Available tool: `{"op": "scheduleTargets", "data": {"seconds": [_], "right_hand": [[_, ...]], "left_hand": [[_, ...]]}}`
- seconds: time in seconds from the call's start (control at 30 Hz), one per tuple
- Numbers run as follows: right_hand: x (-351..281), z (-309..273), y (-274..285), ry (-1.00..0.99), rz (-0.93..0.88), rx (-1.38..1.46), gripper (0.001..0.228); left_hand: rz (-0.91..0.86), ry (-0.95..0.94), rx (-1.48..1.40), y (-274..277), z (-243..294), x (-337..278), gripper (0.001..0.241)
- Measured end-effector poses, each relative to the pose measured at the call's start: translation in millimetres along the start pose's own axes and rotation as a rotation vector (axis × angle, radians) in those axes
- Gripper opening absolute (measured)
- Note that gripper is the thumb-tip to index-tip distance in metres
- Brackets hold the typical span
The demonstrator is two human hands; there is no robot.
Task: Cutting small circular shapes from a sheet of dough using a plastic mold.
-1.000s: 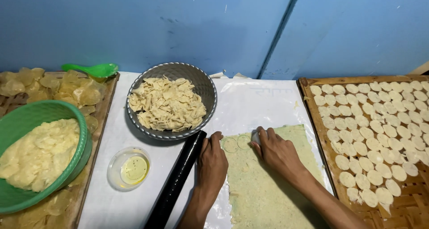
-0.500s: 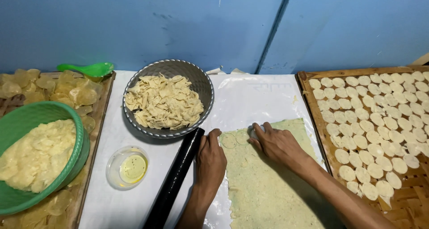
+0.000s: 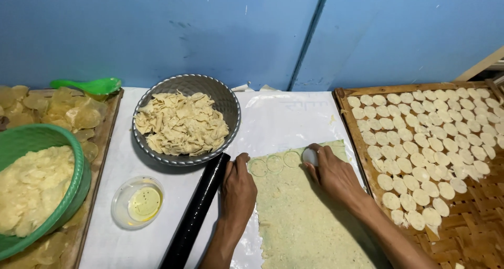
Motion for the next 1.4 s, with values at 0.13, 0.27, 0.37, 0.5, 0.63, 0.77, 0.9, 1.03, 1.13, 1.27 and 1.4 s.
{"op": "scheduleTargets", "data": {"seconds": [0.13,0.27,0.37,0.5,0.63,0.77,0.9,1.03,1.13,1.27,1.4], "right_hand": [[10,-4,-4,0.076,0.013,-0.057,0.049],[22,3,-20,0.067,0.039,-0.155,0.041],[19,-1,-18,0.071,0.07,-0.134,0.036],[21,-1,-13,0.191,-0.085,-0.195,0.046],[24,1,-13,0.156,0.095,-0.157,0.035],[24,0,-14,0.12,-0.02,-0.176,0.041],[16,-9,-8,0.132,-0.011,-0.053,0.04],[5,29,0,0.051,-0.022,0.223,0.044],[-6,47,18,-0.11,0.135,0.094,0.05],[-4,34,21,-0.022,0.147,0.046,0.047],[8,32,10,0.029,0.124,-0.127,0.048]], "left_hand": [[-0.031,0.012,-0.033,0,0,0,0.039],[-0.026,0.004,-0.014,-1,0,2,0.042],[-0.016,-0.024,-0.006,1,4,1,0.044],[-0.018,-0.036,-0.044,4,6,1,0.04],[-0.015,-0.038,-0.009,2,6,0,0.043],[-0.018,-0.044,-0.03,2,5,1,0.042],[-0.034,-0.031,-0.044,-1,4,-1,0.041],[-0.028,-0.032,-0.028,1,4,0,0.042],[-0.044,-0.016,-0.027,-3,2,-2,0.043],[-0.013,-0.044,-0.041,0,6,1,0.042],[-0.026,-0.034,-0.024,0,4,1,0.044]]}}
Point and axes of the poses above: each hand's wrist, its own x-axis towards the middle knuckle, its own y-axis out of the back of the hand, z = x × y, the point moved 9 cm from there along x, towards the middle knuckle, and after that the axes turned 5 degrees about x, right-handed, at the moved point
